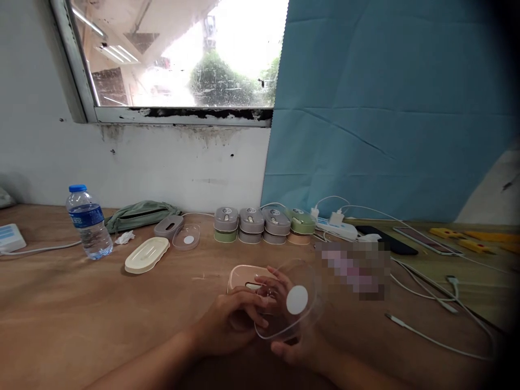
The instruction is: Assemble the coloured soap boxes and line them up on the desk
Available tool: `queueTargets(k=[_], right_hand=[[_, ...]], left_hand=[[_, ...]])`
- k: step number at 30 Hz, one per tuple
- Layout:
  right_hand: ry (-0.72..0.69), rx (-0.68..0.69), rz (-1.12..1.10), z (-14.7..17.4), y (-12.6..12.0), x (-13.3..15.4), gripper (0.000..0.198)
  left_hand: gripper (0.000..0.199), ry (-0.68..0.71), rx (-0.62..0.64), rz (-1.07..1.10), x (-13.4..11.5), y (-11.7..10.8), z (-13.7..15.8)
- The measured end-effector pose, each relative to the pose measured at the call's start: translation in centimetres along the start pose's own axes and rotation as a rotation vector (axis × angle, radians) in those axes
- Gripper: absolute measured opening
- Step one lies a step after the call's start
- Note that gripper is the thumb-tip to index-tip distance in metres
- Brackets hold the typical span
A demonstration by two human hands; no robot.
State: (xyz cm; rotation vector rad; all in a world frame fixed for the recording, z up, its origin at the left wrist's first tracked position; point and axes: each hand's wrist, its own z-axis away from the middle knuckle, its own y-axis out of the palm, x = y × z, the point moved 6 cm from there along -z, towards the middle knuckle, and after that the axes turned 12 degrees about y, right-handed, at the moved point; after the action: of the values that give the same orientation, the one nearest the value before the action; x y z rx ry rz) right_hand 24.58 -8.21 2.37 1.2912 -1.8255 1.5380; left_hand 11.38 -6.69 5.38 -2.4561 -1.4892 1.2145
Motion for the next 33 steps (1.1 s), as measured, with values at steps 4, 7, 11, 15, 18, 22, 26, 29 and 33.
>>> queueTargets(k=[4,7,11,15,18,22,26,29,33], right_hand=[[0.028,-0.023,0.082,-0.9,-1.5,-1.4,0.086],[-0.009,-0.126,-0.030,-1.7,-3.2,-2.1,0.087],[0.004,-0.219,-0.112,-2.4,-5.4,-3.4,0.087],[0.039,-0.229,0.052,-2.6,-6.0,-4.4,0.082],[0.063,-0.197,0.072,-2.6,-5.3,-4.6,0.082],[0.100,-0.140,0.105,-2.7,-4.3,-4.4,0.078],[0.041,-0.038,0.203,-2.9,-3.7,-3.4,0.064],[0.006,0.011,0.219,-3.0,-3.6,-2.9,0.060],[0.021,0.063,0.248,-2.8,-3.2,-3.0,0.063]], left_hand=[[0.030,-0.074,-0.155,-0.014,1.2,-2.6,0.1],[0.025,-0.188,-0.380,0.032,3.5,-5.1,0.8],[0.022,-0.300,-0.472,0.025,6.5,-6.5,1.4],[0.018,-0.429,-0.393,0.199,7.8,-5.4,1.6],[0.022,-0.492,-0.383,0.295,7.8,-4.7,1.7],[0.025,-0.573,-0.449,0.318,8.6,-4.9,2.2],[0.022,-0.561,-0.537,0.412,9.1,-5.1,2.3],[0.026,-0.586,-0.493,0.359,8.7,-4.9,2.2],[0.034,-0.605,-0.390,0.307,8.3,-4.3,2.1]])
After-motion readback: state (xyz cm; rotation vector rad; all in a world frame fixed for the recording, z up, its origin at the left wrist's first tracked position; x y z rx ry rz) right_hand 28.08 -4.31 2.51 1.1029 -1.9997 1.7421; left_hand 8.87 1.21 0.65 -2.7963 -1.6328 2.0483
